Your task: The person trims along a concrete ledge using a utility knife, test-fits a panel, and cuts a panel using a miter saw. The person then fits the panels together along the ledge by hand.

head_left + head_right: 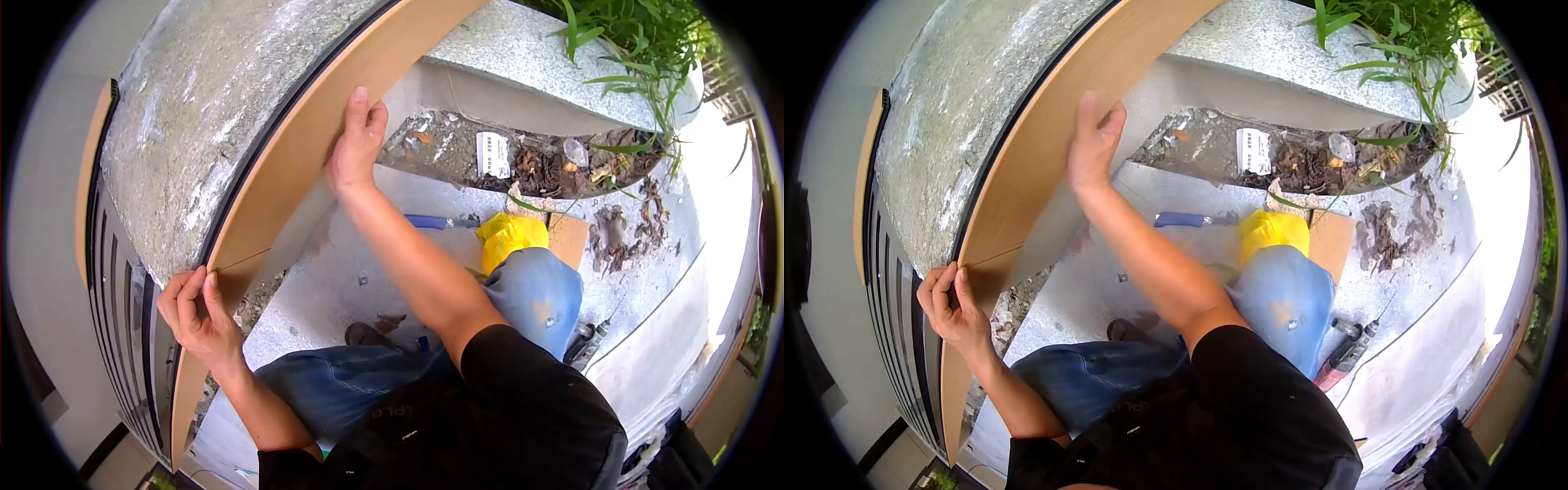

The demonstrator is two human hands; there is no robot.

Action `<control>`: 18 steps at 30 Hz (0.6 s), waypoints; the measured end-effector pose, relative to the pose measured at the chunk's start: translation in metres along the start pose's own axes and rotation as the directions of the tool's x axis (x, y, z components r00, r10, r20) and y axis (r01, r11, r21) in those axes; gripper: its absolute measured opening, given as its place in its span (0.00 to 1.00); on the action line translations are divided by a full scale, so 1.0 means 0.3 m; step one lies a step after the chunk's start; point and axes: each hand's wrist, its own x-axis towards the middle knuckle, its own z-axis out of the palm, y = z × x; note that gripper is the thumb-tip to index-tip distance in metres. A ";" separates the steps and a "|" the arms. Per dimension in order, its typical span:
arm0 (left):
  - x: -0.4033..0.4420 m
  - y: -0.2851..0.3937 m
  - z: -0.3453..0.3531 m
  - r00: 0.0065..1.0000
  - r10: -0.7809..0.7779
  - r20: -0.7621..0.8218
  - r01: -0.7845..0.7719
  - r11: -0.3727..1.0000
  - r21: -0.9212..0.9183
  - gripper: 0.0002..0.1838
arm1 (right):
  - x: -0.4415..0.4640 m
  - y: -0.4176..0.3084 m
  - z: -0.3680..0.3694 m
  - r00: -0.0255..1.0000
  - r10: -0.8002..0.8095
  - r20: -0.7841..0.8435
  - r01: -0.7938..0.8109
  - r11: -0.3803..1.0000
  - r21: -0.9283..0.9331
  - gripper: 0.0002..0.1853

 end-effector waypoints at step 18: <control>0.007 -0.007 0.007 0.999 0.039 -0.004 -0.038 0.996 0.079 0.06 | -0.018 -0.044 0.004 0.995 0.097 0.013 -0.093 0.984 -0.155 0.33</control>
